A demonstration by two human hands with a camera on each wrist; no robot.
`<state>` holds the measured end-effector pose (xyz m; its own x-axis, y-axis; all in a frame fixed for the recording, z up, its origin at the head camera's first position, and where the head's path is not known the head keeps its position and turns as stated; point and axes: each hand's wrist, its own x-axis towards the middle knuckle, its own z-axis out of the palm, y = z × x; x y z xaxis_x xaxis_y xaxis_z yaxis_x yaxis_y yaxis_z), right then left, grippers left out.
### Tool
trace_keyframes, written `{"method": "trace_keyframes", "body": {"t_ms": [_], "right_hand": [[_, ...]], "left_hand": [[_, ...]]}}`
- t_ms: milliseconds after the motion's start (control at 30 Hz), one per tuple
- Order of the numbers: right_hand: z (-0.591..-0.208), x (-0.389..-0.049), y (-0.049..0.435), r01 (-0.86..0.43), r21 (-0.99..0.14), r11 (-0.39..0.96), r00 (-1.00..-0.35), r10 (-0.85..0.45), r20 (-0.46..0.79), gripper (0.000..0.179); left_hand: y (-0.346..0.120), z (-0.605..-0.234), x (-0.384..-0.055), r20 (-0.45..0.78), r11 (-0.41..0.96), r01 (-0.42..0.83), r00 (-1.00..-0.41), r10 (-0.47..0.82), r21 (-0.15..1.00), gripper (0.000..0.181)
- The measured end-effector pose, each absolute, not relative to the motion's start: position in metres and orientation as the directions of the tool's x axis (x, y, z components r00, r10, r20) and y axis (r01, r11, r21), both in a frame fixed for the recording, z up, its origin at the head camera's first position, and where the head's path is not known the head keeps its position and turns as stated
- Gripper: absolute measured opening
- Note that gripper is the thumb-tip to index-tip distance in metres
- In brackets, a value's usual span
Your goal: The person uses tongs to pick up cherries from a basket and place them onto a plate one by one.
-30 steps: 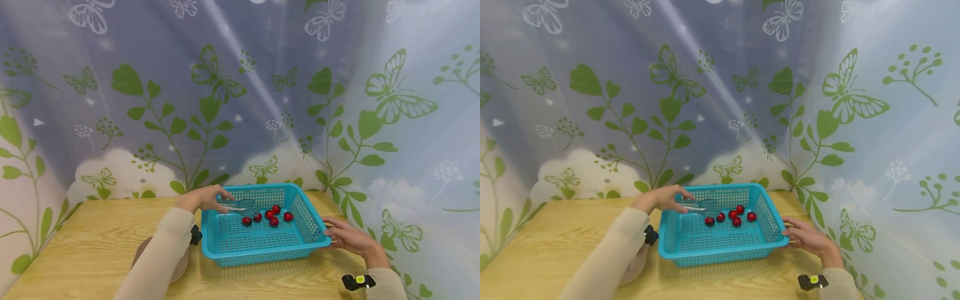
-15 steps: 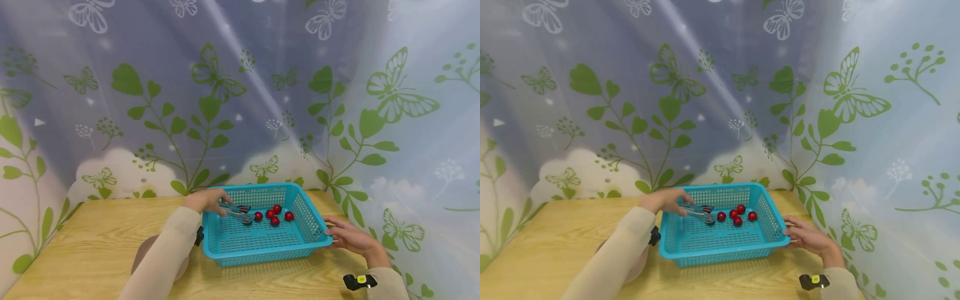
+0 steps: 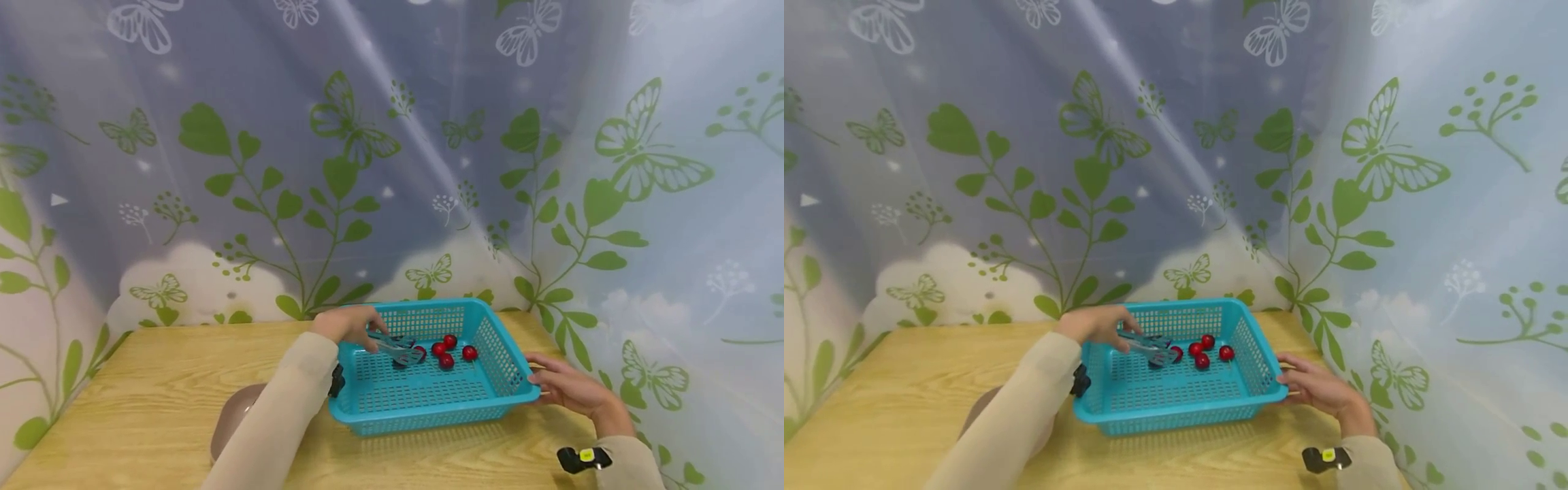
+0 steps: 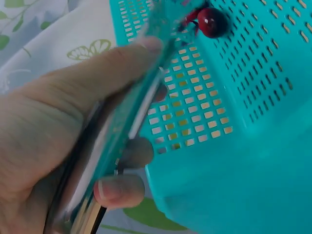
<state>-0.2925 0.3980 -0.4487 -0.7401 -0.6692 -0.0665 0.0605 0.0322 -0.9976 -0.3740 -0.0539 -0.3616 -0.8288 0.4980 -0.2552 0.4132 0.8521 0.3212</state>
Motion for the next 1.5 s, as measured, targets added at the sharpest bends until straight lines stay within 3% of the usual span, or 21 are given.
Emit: {"method": "trace_keyframes", "body": {"t_ms": [400,700,1033,1500], "right_hand": [[-0.448,-0.293,0.398,0.061,-0.997,0.037,-0.746,-0.663,-0.070,0.041],[-0.448,-0.295,0.397,0.062,-0.997,0.039,-0.740,-0.669,-0.073,0.041],[-0.449,-0.293,0.397,0.057,-0.998,0.023,-0.736,-0.675,-0.058,0.043],[-0.447,-0.292,0.395,0.058,-0.998,0.029,-0.729,-0.682,-0.063,0.043]], "left_hand": [[-0.052,-0.366,-0.374,-0.256,0.881,0.393,-0.852,0.457,0.264,0.039],[-0.058,-0.356,-0.369,-0.211,0.830,0.431,-0.828,0.520,0.354,0.042],[-0.072,-0.348,-0.359,-0.116,0.751,0.484,-0.802,0.585,0.449,0.044],[-0.113,-0.343,-0.323,0.064,0.697,0.578,-0.787,0.614,0.424,0.050]]}}
